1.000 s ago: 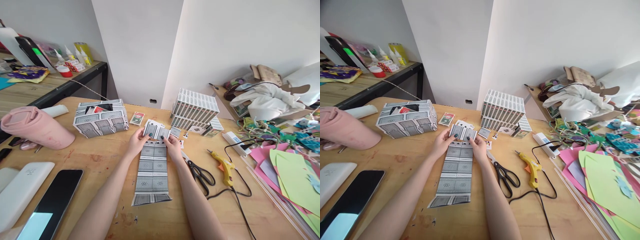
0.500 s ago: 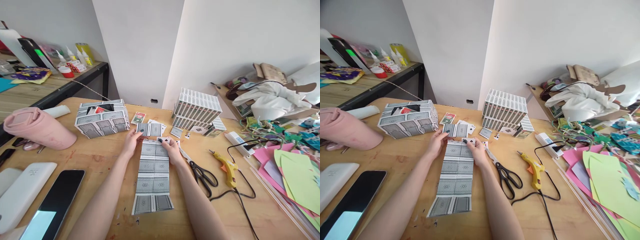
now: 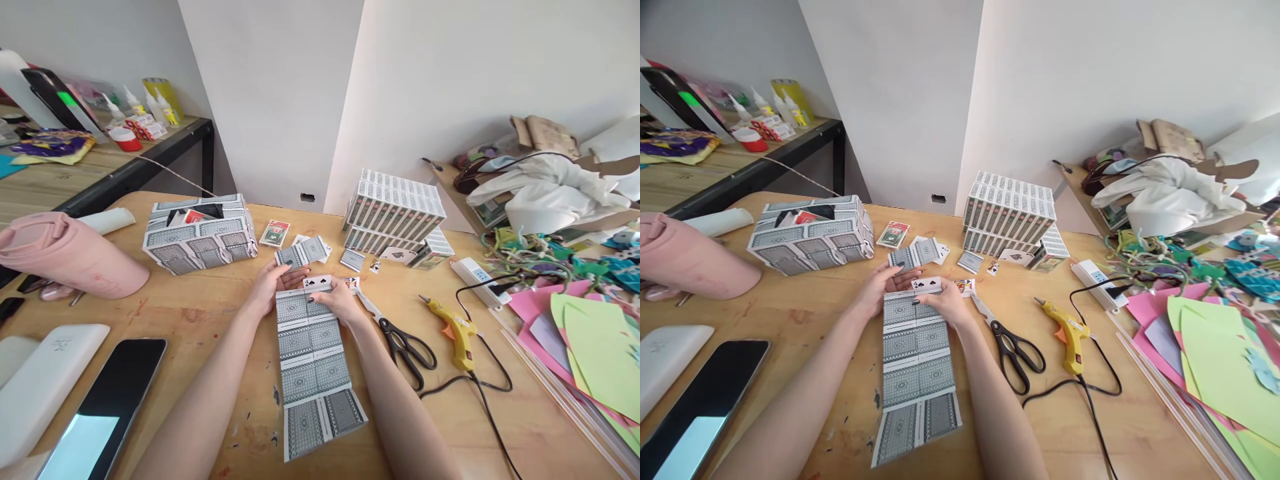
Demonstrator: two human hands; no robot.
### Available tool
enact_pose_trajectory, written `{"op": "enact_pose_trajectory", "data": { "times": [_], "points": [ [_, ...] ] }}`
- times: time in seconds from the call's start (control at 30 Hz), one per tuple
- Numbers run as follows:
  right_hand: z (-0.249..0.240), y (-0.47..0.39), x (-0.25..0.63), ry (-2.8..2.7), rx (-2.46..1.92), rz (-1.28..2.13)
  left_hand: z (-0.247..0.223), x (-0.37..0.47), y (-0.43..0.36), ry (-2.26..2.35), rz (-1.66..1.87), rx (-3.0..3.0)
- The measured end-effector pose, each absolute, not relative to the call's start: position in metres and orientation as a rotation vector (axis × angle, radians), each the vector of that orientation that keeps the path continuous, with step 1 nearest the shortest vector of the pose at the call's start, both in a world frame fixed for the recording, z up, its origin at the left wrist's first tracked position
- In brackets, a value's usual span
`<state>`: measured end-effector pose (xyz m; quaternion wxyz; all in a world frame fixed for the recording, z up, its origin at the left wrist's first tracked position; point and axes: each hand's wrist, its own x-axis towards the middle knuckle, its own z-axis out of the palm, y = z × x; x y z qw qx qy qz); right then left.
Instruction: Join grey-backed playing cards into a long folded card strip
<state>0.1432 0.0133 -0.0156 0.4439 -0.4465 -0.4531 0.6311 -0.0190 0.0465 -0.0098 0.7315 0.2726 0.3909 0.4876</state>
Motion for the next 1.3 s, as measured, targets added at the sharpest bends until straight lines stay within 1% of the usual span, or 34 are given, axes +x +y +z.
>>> {"op": "enact_pose_trajectory", "data": {
  "times": [0.1,0.27,0.43,0.73,0.87,1.13,1.3],
  "points": [
    [-0.016,0.012,0.140,-1.082,-1.185,1.523,-0.009,-0.019,0.046,0.860,1.059,0.601],
    [-0.016,0.011,0.135,-0.974,-1.137,1.540,-0.007,-0.019,0.044,0.887,1.033,0.587],
    [-0.017,0.012,0.131,-0.979,-1.217,1.501,-0.007,-0.021,0.045,0.897,1.022,0.562],
    [-0.020,0.014,0.132,-0.926,-1.425,1.344,-0.018,-0.026,0.052,0.917,1.130,0.584],
    [-0.019,0.014,0.131,-0.937,-1.450,1.309,-0.018,-0.025,0.052,0.929,1.128,0.587],
    [-0.016,0.013,0.131,-0.943,-1.489,1.309,-0.016,-0.023,0.050,0.968,1.131,0.625],
    [-0.015,0.013,0.132,-0.931,-1.382,1.374,-0.015,-0.021,0.048,0.960,1.105,0.696]
  ]
}}
